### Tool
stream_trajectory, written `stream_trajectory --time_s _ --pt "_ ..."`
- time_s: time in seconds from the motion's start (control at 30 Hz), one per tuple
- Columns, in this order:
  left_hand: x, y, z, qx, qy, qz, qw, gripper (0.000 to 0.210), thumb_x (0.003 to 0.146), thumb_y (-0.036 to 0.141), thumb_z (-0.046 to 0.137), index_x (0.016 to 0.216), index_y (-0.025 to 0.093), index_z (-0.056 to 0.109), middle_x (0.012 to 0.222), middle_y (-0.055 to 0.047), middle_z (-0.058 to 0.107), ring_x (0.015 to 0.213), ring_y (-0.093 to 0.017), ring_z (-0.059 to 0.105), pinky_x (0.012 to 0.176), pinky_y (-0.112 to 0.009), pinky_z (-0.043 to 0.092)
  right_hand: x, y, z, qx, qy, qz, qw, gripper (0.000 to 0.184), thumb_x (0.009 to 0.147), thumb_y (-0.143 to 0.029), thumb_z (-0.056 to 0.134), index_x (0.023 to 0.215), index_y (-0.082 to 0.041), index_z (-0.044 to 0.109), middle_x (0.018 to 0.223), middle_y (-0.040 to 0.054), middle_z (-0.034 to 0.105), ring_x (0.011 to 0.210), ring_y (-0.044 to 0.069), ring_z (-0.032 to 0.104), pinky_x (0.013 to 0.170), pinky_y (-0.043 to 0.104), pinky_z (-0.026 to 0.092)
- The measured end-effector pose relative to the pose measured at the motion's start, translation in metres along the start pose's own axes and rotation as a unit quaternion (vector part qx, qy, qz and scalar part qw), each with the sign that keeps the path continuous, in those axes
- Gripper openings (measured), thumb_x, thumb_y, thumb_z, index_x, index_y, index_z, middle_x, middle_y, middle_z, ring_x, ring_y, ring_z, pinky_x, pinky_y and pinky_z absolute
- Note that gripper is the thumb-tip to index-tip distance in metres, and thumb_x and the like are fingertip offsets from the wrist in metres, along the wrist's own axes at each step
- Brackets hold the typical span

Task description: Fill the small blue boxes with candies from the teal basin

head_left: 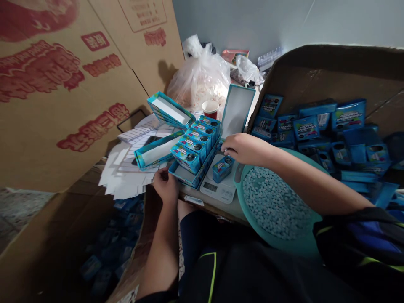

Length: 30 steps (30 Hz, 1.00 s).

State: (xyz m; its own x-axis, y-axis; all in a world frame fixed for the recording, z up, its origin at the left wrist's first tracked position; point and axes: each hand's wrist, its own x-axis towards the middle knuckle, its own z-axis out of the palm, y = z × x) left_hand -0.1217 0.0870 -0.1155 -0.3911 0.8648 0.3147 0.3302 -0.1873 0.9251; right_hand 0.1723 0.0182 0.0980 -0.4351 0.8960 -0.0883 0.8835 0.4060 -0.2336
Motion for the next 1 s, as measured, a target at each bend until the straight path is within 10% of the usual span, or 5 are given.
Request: stream_trajectory --time_s 1.0 --pt "-0.003 0.002 0.0 -0.005 -0.004 -0.018 1.0 0.028 0.077 0.041 0.068 0.092 0.017 0.068 0.081 -0.002 0.068 0.073 -0.017 0.061 0.071 -0.03 0.049 -0.036 -0.025 -0.033 -0.099 0.016 0.093 0.991 0.032 0.105 -0.022 0.045 0.11 -0.015 0.075 0.109 0.0119 0.075 0.098 0.024 0.067 0.079 0.033 0.045"
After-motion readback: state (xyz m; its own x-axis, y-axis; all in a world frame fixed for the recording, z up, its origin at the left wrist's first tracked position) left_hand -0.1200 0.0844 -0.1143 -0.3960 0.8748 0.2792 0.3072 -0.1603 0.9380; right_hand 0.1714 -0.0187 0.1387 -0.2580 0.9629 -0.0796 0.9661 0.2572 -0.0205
